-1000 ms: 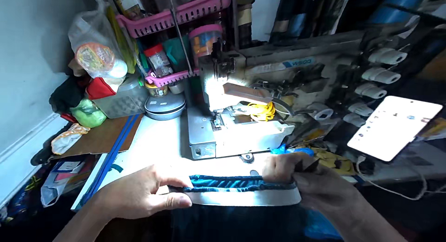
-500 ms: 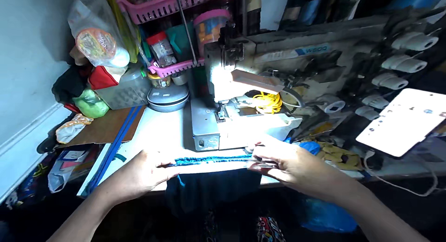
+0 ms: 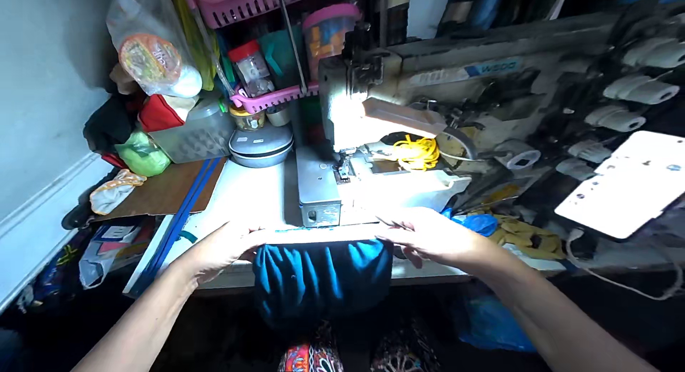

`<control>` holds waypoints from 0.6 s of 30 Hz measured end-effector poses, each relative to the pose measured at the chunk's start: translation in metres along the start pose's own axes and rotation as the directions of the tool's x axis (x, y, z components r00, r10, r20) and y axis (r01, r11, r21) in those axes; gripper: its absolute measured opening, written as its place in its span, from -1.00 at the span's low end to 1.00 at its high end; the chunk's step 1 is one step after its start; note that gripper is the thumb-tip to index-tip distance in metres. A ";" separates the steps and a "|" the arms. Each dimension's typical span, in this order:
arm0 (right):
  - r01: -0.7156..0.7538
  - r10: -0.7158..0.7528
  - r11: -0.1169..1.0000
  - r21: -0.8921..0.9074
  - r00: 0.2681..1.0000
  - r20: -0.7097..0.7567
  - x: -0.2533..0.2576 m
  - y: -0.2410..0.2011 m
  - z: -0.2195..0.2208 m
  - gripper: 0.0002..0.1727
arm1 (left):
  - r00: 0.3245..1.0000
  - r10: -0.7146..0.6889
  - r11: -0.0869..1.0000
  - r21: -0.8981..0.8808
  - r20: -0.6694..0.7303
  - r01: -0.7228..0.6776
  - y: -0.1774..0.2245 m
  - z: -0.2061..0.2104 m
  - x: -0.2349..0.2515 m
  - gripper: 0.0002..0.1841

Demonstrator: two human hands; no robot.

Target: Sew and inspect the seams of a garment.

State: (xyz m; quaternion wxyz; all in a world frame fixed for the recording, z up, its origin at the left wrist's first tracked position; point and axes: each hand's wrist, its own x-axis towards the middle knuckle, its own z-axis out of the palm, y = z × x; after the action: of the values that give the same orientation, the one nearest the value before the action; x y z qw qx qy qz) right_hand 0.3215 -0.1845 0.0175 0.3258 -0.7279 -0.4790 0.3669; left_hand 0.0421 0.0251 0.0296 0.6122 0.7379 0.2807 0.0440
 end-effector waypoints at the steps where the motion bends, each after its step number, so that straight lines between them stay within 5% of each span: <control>1: 0.005 -0.004 0.998 0.065 1.000 -0.007 0.004 0.002 0.001 -0.83 | 1.000 -0.015 0.999 -0.029 -0.004 0.015 -0.002 0.002 0.005 -0.82; 8: 0.104 -0.086 0.957 0.269 0.993 -0.077 0.018 0.012 0.001 -0.86 | 0.997 0.067 0.994 -0.088 -0.028 -0.070 -0.009 0.003 0.025 -0.86; 12: 0.106 -0.073 0.924 0.367 0.992 -0.102 0.023 0.017 0.003 -0.88 | 0.976 0.160 0.986 0.065 -0.148 -0.152 -0.014 0.008 0.034 -0.91; 16: 0.129 -0.082 0.974 0.185 0.967 -0.242 0.009 0.019 0.009 -0.82 | 0.915 0.346 0.893 0.372 -0.208 -0.253 -0.026 0.011 0.028 -0.61; 18: 0.181 -0.169 0.983 0.007 0.933 -0.316 0.000 0.023 0.018 -0.70 | 0.877 0.400 0.816 0.540 -0.267 -0.208 -0.032 0.014 0.019 -0.66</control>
State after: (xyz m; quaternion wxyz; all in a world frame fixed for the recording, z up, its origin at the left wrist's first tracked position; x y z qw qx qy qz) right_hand 0.3162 -0.1901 -0.0107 0.4424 -0.7254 -0.4772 0.2243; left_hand 0.0523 0.0241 -0.0087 0.3230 0.8836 0.2683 0.2073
